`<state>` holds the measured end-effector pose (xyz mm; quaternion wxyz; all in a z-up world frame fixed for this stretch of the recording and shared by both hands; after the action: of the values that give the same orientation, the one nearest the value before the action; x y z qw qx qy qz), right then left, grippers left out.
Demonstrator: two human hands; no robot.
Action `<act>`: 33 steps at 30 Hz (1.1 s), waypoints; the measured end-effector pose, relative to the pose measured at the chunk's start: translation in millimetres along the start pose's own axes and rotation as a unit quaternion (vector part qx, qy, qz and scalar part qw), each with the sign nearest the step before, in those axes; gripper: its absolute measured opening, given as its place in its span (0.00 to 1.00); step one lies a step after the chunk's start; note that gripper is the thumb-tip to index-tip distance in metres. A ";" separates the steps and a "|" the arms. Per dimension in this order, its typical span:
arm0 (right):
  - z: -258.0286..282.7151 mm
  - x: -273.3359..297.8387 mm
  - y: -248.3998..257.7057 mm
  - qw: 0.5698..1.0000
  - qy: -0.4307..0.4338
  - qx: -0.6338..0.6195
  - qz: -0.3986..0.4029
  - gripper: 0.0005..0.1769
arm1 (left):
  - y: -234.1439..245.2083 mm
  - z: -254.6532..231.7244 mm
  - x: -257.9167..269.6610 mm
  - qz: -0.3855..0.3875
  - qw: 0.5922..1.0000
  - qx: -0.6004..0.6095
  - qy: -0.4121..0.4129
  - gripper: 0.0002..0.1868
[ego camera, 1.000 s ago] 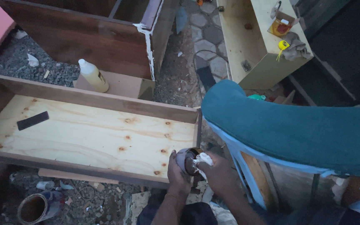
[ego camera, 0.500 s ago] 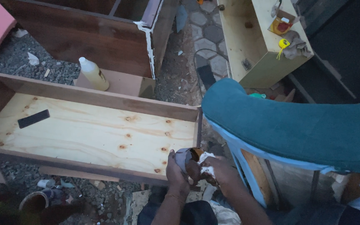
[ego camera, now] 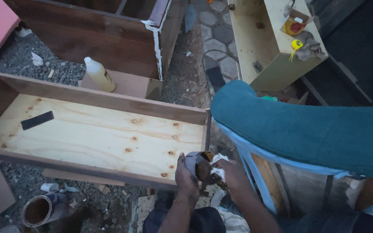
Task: The person applies a dark wood stain to the edges of a wooden drawer frame using a white cloth. They repeatedly dip the cloth into a small container of stain and wipe the dark finish onto the light-colored wood, working along the sides and corners of the drawer.
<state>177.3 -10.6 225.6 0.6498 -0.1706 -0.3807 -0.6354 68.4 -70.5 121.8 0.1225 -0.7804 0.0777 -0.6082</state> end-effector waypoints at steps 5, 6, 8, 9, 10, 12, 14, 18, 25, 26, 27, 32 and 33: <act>9.8 18.2 -0.6 0.966 -0.012 0.252 -0.049 0.49 | 11.0 8.5 -18.5 -0.028 0.999 -0.023 -0.010 0.20; 11.8 21.2 1.2 0.967 -0.012 0.251 -0.050 0.49 | 8.4 0.8 -4.3 -0.027 0.999 -0.024 -0.009 0.20; 14.0 27.0 4.6 0.977 -0.026 0.209 -0.044 0.23 | 12.2 -8.5 24.1 -0.106 0.981 -0.159 0.045 0.35; 8.6 19.2 6.3 0.977 -0.027 0.208 -0.044 0.23 | 15.9 -1.2 9.9 -0.107 0.980 -0.160 0.045 0.35; 7.1 11.4 4.4 0.984 0.015 0.176 -0.018 0.13 | 16.1 4.3 -4.7 -0.079 0.990 -0.112 0.025 0.27; 7.7 5.9 1.5 0.988 0.059 0.142 0.009 0.08 | 17.0 10.5 -19.1 -0.049 0.997 -0.065 0.003 0.20; 13.6 11.5 -1.0 0.947 0.109 0.303 0.007 0.12 | 14.9 13.8 -17.1 -0.004 0.998 -0.067 0.001 0.25; 0.7 -0.1 -2.0 0.966 0.128 0.224 0.025 0.15 | 13.9 9.4 -12.6 -0.036 0.999 -0.031 0.001 0.21; 22.6 28.4 -2.2 0.936 0.084 0.341 0.005 0.16 | 14.2 6.0 6.6 -0.039 0.988 -0.133 0.066 0.26; 26.7 33.1 -4.9 0.914 0.115 0.389 -0.016 0.18 | 14.0 4.9 7.5 -0.045 0.991 -0.120 0.048 0.23; 20.3 28.9 -5.3 0.913 0.115 0.390 -0.014 0.18 | 19.0 10.9 -11.7 -0.046 0.991 -0.118 0.048 0.23; -28.8 -31.1 -6.9 0.951 0.155 0.250 0.098 0.07 | 36.8 5.0 -44.4 -0.086 0.995 -0.059 -0.012 0.20; -15.8 -13.2 -10.1 0.950 0.154 0.252 0.101 0.07 | 39.1 3.9 -40.6 -0.089 0.994 -0.057 -0.013 0.20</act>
<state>173.3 -13.9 203.3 0.7831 0.0609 -0.4042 -0.4686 63.2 -96.6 72.1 0.0247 -0.7977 0.0411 -0.6012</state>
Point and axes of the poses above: each hand's wrist, its own x-axis away from the middle knuckle, its own y-axis out of the back of the hand, z = x × y, the point moved 5 cm from there along -x, towards the middle knuckle, and after that the axes turned 6 degrees about -z, right-handed, at the moved point
